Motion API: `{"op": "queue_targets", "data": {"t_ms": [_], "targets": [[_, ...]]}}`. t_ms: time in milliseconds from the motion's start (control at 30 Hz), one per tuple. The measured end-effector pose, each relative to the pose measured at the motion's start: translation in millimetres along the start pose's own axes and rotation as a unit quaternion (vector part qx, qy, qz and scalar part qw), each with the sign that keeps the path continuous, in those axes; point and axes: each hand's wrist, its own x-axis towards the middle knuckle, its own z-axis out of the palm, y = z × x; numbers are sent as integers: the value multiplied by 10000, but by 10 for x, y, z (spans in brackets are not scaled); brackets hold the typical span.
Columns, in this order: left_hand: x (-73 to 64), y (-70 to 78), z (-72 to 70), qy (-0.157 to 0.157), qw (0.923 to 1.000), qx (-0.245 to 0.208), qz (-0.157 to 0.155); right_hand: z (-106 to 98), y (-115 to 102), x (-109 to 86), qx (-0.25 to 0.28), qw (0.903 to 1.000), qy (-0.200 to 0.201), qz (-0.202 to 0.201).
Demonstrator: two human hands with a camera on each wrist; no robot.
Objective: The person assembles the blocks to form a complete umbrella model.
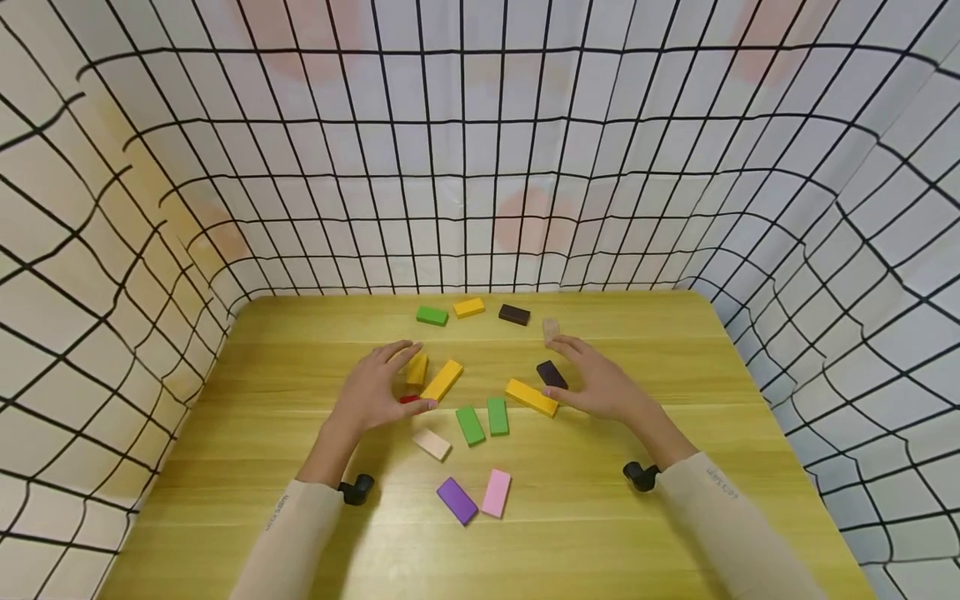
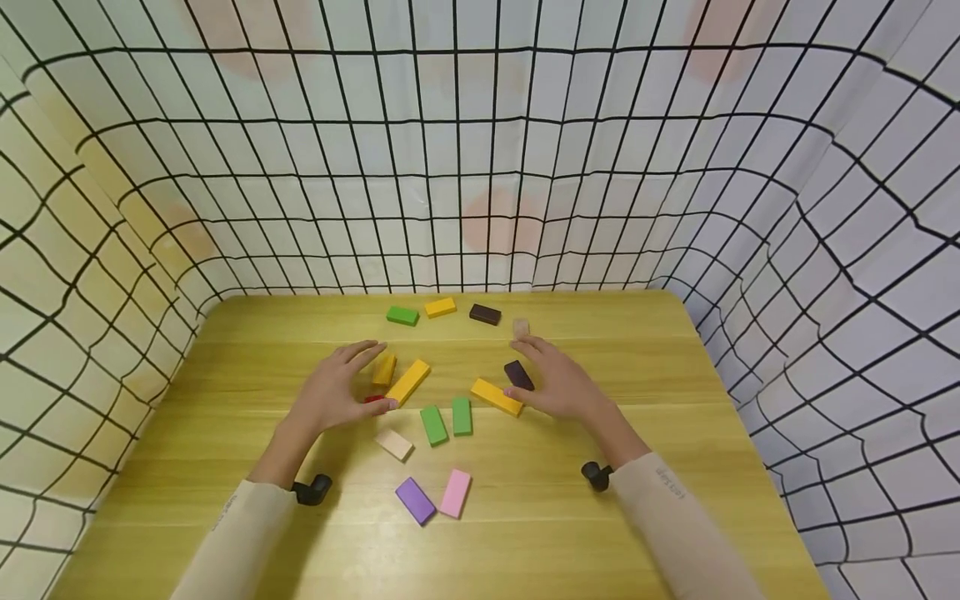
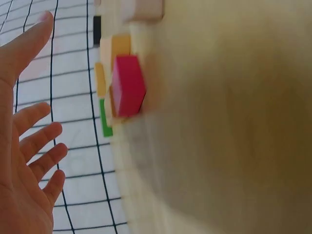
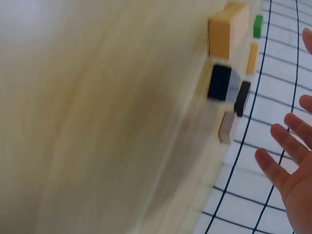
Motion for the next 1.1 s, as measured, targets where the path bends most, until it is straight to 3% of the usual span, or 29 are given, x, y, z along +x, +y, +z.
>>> {"op": "queue_targets", "data": {"t_ms": [267, 667, 900, 1100], "targets": [[-68, 150, 154, 69, 9991, -418, 34, 212, -195, -11, 210, 9994, 42, -284], [-211, 436, 231, -25, 9966, -822, -71, 481, -440, -67, 501, 9984, -188, -193], [-259, 536, 350, -173, 9950, -981, -21, 602, -474, -94, 697, 9961, -222, -495], [-249, 594, 412, -352, 9927, -1155, 33, 639, -483, -81, 643, 9964, -270, -490]]}}
